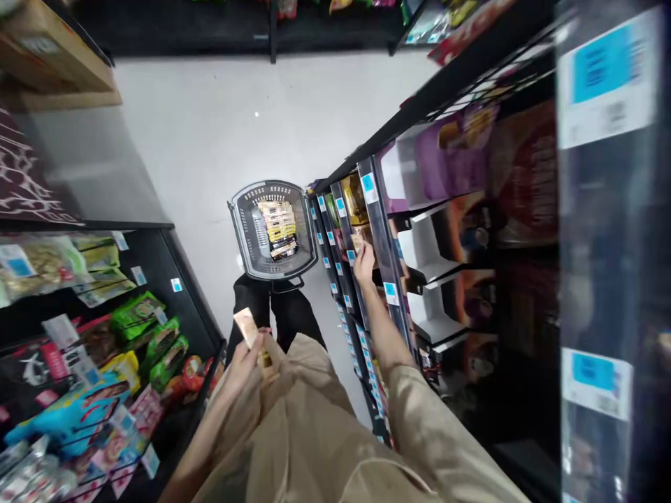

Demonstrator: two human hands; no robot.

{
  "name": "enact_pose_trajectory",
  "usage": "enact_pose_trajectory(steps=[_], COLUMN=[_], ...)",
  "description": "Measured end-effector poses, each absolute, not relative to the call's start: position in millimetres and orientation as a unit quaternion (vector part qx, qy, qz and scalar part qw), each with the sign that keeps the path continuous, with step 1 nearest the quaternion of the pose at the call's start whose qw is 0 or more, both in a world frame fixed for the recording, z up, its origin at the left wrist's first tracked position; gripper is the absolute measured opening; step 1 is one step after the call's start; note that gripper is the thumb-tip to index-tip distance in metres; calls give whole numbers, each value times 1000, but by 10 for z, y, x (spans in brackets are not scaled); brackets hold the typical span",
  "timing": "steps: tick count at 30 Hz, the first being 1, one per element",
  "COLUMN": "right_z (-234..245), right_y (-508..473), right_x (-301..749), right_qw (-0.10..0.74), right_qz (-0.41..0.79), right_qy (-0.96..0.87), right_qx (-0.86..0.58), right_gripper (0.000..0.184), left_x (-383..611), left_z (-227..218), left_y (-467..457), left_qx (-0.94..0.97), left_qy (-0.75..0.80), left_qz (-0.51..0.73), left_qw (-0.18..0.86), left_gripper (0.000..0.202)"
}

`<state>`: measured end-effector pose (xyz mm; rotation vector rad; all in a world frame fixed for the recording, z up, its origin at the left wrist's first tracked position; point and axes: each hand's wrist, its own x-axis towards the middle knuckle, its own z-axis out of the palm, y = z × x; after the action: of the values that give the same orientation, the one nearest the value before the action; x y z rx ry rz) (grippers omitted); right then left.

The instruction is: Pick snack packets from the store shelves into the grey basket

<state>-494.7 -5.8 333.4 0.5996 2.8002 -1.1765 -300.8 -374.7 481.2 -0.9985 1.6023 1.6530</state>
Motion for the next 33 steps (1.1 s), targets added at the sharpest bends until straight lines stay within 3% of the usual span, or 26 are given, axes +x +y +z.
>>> enact_pose_trajectory(steps=[7,13,18,21,23,25,28,31,33], right_z=[2486,2306,2544,2898,3206,3510,3839,3950,3922], right_y=[359,340,153,-47,-264,-533,-925,-1154,-1185], right_x=[-5189,-5185,-5137,-5016,-4852,-4637,-4318,-4137,-4125], right_qw=[62,33,119,90,64,126,306,321,297], right_qz=[-249,-171,-176,-218,-309,-449,-578,-537,-468], right_qy=[911,941,957,955,935,873,752,779,832], right_qx=[324,291,196,178,165,145,77,36,14], right_gripper=[48,57,57,55,50,45,43,49,42], left_x=[-2764,-2943,-3247,-3486,-3667,-3847,-4063,-4173,-4190], left_z=[4317,4230,4242,4179,4085,3962,3790,3701,3680], left_y=[-3819,-3633,-3454,-3332,-3241,-3144,-3001,-2906,-2885], left_qx=[-432,-422,-409,-385,-346,-301,-264,-249,-239], left_qy=[662,633,637,634,642,645,633,642,644], left_qz=[535,553,572,600,614,633,659,659,662], left_qw=[298,340,316,300,300,304,309,303,300], left_gripper=[73,66,58,50,42,38,43,47,49])
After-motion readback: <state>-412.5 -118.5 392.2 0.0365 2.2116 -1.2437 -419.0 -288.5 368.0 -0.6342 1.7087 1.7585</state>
